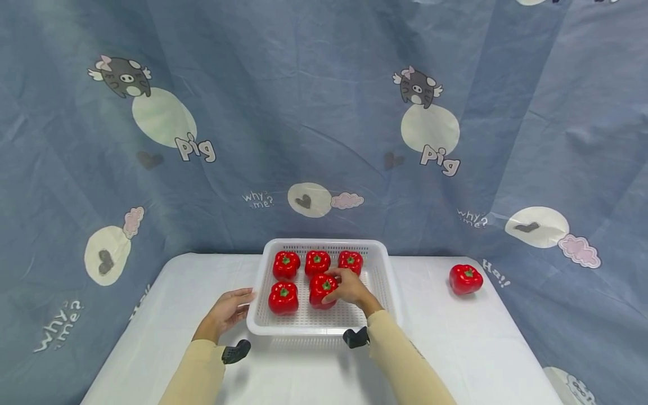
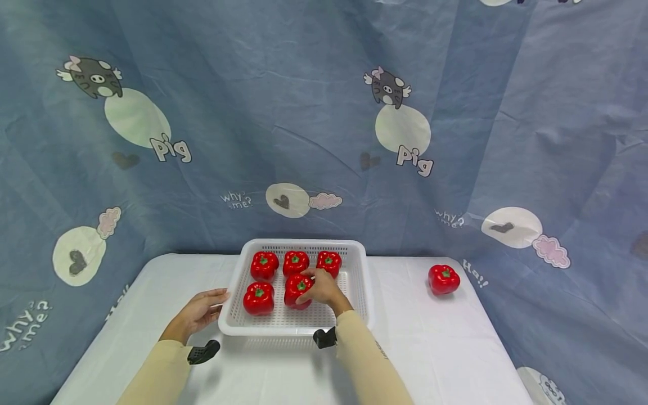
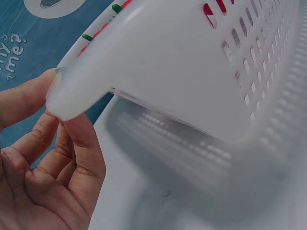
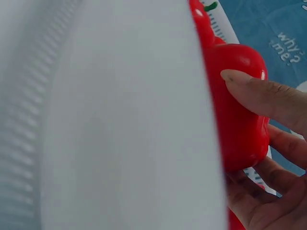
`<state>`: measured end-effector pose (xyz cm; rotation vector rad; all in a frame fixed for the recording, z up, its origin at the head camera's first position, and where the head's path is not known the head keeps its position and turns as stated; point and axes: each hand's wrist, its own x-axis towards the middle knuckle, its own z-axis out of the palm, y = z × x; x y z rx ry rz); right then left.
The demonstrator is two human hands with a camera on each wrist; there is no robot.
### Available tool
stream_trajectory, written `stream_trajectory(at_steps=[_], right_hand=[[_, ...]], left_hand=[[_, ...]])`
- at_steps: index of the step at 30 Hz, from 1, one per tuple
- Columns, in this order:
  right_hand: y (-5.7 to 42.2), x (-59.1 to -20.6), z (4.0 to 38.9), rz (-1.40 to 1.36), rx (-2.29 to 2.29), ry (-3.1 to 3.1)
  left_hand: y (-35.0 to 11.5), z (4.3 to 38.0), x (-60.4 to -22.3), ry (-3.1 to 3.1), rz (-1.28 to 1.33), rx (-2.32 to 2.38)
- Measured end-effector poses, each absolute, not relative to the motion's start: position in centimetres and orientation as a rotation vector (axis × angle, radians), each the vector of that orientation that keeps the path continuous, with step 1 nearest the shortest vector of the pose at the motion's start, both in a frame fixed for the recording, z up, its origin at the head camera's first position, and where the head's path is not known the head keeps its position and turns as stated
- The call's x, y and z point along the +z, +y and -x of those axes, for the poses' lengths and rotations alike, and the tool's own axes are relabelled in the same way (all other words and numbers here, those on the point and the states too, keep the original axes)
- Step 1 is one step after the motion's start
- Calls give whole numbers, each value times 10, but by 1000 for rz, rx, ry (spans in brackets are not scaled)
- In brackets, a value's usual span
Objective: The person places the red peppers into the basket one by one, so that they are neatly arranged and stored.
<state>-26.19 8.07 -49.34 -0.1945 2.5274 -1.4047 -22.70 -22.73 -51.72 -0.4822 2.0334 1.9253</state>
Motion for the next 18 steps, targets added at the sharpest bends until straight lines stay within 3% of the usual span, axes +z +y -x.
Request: stream_trajectory(at_steps=[18], right_hand=[[68,-509,261,151,-1327,2544]], left_hand=[[-228,228,-521,2040,463,1930]])
